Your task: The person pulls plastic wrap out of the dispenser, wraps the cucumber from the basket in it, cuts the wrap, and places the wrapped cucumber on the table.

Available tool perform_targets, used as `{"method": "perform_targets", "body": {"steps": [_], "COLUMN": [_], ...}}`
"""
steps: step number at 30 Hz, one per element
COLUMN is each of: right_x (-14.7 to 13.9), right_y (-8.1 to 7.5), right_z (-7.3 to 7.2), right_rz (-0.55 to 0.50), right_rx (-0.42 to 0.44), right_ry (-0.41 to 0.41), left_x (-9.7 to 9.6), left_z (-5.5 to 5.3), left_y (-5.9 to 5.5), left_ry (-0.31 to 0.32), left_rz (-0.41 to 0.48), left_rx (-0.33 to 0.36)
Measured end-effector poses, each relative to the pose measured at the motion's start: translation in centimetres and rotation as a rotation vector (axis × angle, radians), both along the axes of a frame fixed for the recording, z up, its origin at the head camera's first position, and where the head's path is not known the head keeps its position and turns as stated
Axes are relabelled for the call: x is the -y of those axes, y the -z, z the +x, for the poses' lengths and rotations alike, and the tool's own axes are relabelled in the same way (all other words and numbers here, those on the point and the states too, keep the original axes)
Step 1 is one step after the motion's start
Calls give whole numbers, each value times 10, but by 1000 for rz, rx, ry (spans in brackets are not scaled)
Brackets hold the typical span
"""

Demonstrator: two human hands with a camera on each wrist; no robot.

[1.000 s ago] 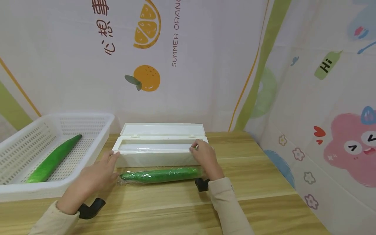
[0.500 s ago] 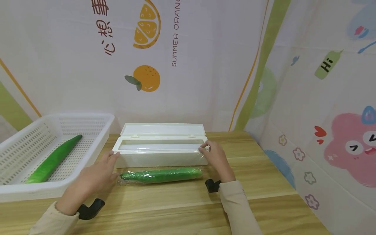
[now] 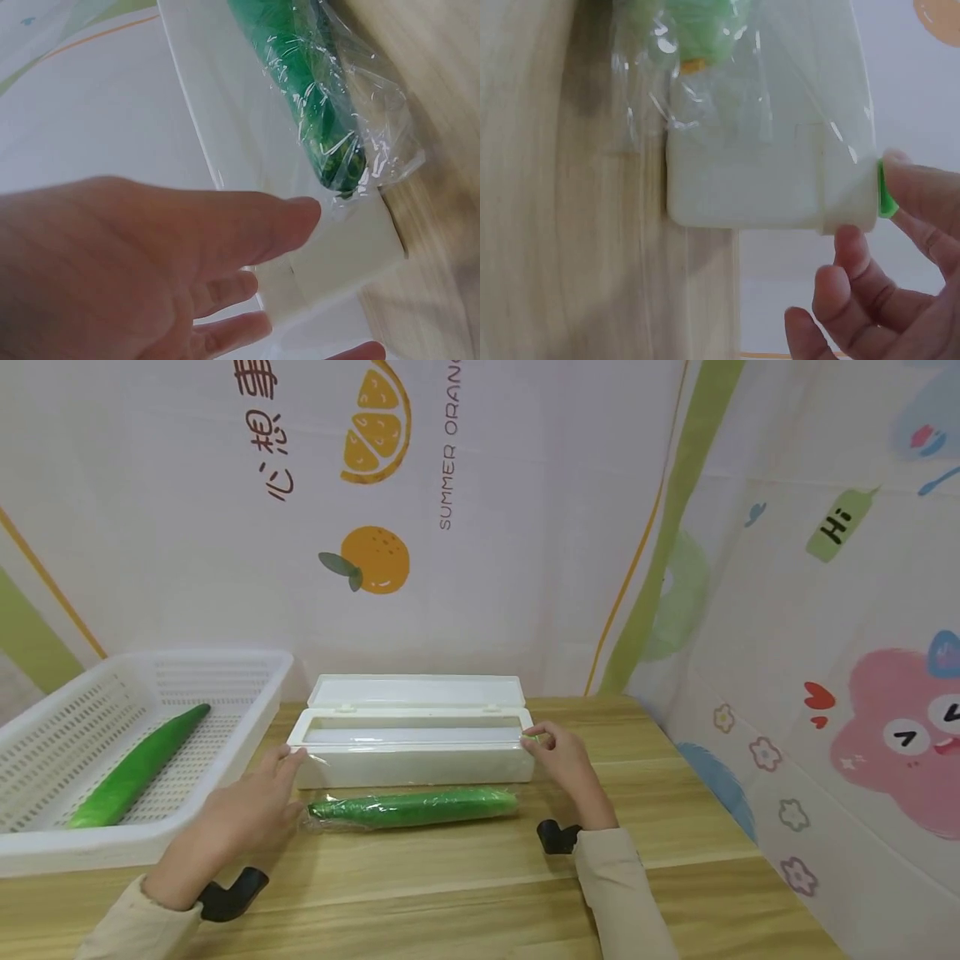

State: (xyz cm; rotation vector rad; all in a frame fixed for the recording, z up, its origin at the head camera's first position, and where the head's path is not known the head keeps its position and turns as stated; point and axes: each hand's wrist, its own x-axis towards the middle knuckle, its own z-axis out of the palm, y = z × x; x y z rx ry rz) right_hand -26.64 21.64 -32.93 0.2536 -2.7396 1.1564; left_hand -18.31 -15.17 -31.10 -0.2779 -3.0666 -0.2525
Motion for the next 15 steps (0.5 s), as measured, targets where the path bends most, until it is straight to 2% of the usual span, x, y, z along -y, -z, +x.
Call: {"method": "perform_targets", "body": {"steps": [3, 7, 12, 15], "right_x": [-2, -1, 3, 7], "right_y": [0, 0, -5, -12], "right_z": [0, 0, 4, 10], "right_rz": [-21, -25, 71, 138], "right_rx": [-10, -19, -4, -14], "right_ry": [-27, -25, -13, -22], "left_x": [-1, -2, -4, -4], "left_z": [1, 0, -1, -2], "left_y": [-1, 0, 1, 0], "left_ry": [-13, -22, -29, -33], "left_rz": [4, -2, 8, 48], "left_rx": [4, -4, -23, -50]}}
